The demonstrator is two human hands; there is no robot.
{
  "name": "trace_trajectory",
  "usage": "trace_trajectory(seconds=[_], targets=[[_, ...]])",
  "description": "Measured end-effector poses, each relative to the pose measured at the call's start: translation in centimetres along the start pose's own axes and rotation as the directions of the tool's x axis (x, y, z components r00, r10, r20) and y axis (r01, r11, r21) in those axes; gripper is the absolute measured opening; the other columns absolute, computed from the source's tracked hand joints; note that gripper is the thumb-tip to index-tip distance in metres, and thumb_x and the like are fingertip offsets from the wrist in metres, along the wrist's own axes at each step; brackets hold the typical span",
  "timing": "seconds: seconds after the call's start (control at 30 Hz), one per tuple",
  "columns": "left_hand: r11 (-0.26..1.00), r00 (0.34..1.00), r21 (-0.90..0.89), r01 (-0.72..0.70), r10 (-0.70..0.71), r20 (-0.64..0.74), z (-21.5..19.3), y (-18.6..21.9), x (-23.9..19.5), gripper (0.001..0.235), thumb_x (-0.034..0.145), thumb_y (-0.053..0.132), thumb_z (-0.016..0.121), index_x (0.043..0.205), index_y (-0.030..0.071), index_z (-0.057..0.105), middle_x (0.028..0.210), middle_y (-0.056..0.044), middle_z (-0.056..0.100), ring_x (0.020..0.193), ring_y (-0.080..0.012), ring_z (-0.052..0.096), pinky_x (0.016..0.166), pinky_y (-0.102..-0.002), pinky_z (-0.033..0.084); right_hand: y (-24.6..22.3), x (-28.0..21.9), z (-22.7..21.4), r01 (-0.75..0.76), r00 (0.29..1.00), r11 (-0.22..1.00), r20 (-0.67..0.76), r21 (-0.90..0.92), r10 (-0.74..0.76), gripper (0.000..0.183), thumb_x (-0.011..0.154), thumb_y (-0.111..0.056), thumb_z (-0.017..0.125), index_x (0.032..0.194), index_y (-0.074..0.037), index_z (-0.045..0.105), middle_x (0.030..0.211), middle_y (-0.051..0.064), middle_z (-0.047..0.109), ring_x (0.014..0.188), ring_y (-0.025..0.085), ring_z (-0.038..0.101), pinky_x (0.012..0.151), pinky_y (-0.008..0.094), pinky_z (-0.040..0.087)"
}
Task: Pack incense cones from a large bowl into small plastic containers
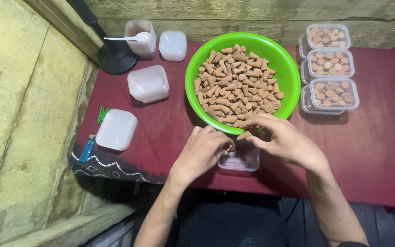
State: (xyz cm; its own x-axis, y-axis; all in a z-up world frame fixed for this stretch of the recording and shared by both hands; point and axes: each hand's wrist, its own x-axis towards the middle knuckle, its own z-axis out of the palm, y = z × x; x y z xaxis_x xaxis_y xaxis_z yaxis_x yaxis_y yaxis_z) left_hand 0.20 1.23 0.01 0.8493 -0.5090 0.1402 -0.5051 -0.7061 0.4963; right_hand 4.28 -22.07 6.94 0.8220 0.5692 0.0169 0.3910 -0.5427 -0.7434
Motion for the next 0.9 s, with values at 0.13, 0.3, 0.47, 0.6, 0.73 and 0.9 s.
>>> trace_trajectory(seconds=[0.13,0.3,0.47,0.6,0.73,0.9], targets=[[1.000,1.000,0.000,0.021,-0.021,0.009,1.0,-0.4,-0.1,0.026,0.083,0.023,0.079,0.108,0.025,0.072,0.097,0.007,0.072,0.100,-0.0176,0.061,0.085,-0.036,0.040,2.1,-0.9,1.5,-0.020,1.000,1.000,0.024,-0.013,0.020,0.035,0.082,-0.011,0.077,0.117,-0.014,0.073,0.099,0.013,0.074,0.091,0.032,0.073,0.076,0.048,0.059],[0.997,0.998,0.061,0.053,-0.056,0.038,2.1,-0.9,-0.1,0.022,0.083,0.027,0.078,0.104,0.027,0.071,0.095,0.010,0.071,0.097,-0.0159,0.059,0.085,-0.036,0.038,3.4,-1.4,3.0,-0.036,0.997,0.999,0.071,-0.004,0.036,0.034,0.080,-0.007,0.077,0.114,-0.012,0.073,0.098,0.013,0.074,0.089,0.033,0.073,0.076,0.048,0.059],[0.996,0.999,0.079,0.046,-0.048,0.022,2.2,-0.6,0.0,0.017,0.081,0.025,0.079,0.096,0.025,0.071,0.092,0.008,0.071,0.096,-0.0167,0.059,0.086,-0.036,0.038,2.2,-1.4,2.6,-0.086,0.991,0.996,0.100,-0.031,0.088,0.026,0.082,-0.010,0.075,0.108,-0.014,0.073,0.096,0.010,0.072,0.088,0.030,0.073,0.077,0.045,0.060],[0.993,0.999,0.106,0.048,-0.048,0.003,2.6,-0.9,0.0,0.016,0.080,0.029,0.079,0.092,0.025,0.070,0.091,0.009,0.070,0.095,-0.0157,0.059,0.086,-0.035,0.038,1.7,-1.8,2.8,-0.137,0.984,0.990,0.109,-0.023,0.139,0.019,0.084,-0.011,0.075,0.102,-0.014,0.075,0.096,0.007,0.073,0.087,0.026,0.074,0.077,0.042,0.061],[0.990,0.999,0.131,0.043,-0.043,-0.001,3.1,-1.4,0.0,0.014,0.081,0.029,0.078,0.091,0.025,0.070,0.090,0.009,0.069,0.095,-0.0159,0.058,0.085,-0.036,0.038,3.0,-2.4,4.5,-0.169,0.976,0.983,0.126,-0.078,0.178,0.019,0.083,-0.014,0.076,0.102,-0.015,0.073,0.095,0.005,0.071,0.090,0.026,0.074,0.078,0.042,0.061],[0.987,0.999,0.157,0.046,-0.044,-0.017,3.6,-1.6,0.1,0.015,0.078,0.029,0.080,0.087,0.025,0.070,0.089,0.009,0.070,0.095,-0.0152,0.059,0.085,-0.035,0.037,1.8,-2.7,5.5,-0.021,0.993,0.982,0.111,-0.189,0.043,0.021,0.091,-0.014,0.067,0.111,-0.014,0.071,0.104,0.009,0.068,0.099,0.033,0.068,0.084,0.045,0.058]])
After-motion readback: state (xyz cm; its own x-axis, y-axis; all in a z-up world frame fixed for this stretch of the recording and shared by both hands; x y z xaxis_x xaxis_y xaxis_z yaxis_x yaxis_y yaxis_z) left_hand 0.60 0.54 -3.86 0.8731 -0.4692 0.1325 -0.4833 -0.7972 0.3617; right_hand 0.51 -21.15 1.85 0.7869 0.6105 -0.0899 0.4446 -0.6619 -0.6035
